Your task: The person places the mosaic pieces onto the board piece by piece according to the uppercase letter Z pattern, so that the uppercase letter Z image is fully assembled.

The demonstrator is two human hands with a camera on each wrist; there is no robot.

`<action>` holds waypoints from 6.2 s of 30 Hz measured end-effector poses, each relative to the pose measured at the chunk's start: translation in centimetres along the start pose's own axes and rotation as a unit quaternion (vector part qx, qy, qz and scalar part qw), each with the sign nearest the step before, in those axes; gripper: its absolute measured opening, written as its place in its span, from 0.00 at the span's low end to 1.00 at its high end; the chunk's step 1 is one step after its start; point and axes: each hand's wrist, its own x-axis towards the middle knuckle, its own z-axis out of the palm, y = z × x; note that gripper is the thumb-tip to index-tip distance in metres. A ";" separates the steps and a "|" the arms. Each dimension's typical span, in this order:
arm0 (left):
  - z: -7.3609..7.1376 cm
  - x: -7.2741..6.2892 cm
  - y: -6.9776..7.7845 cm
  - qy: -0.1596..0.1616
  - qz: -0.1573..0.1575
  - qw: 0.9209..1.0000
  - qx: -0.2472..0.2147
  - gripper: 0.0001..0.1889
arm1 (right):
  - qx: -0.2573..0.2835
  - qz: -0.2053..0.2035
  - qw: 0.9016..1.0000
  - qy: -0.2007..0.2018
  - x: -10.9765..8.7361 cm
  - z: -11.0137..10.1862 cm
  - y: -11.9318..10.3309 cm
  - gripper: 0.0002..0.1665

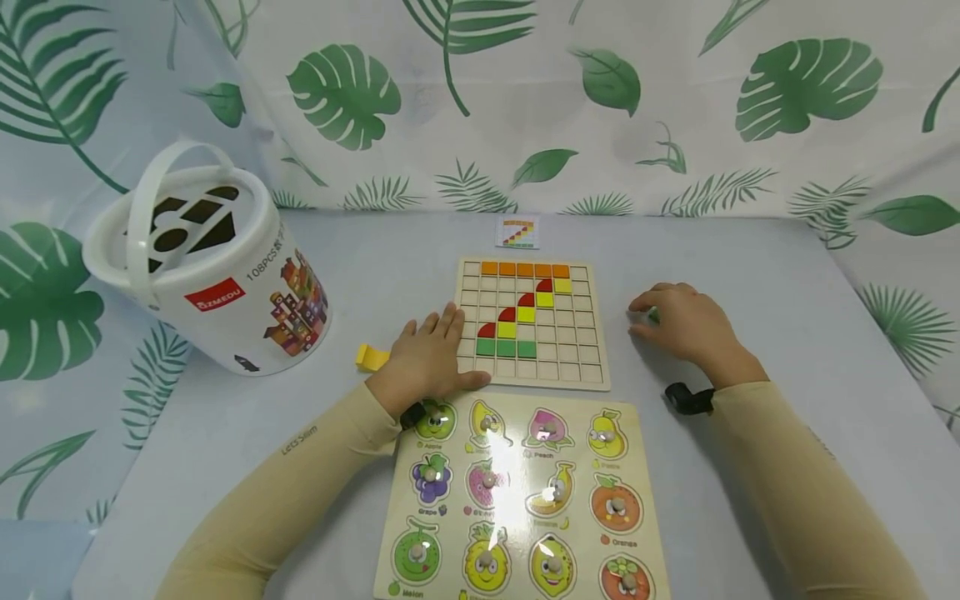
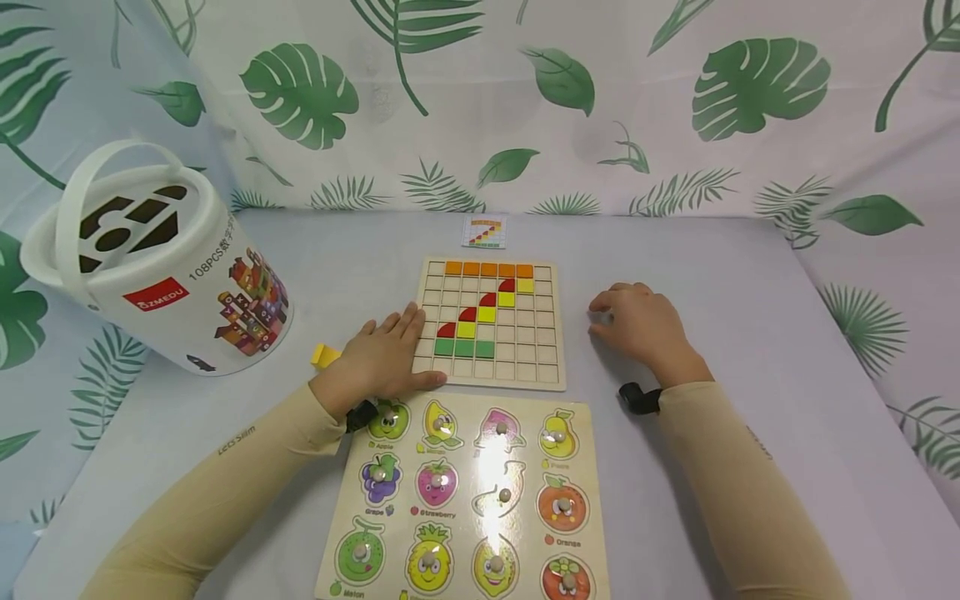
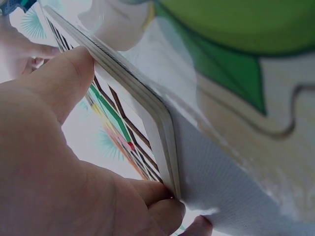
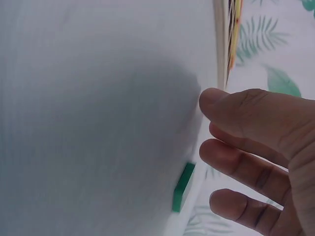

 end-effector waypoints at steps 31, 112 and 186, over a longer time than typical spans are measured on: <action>-0.1 0.1 0.0 -0.003 0.000 1.000 0.000 0.59 | 0.006 0.015 1.000 -0.022 -0.2 -0.9 1.9 0.19; -0.4 -0.4 0.3 -0.002 0.008 1.000 -0.014 0.58 | 0.008 -0.057 0.998 -0.036 -10.5 -0.9 2.8 0.16; 0.0 0.2 1.0 0.005 0.008 1.000 -0.014 0.60 | 0.013 -0.131 0.991 -0.006 -1.9 1.1 -7.0 0.18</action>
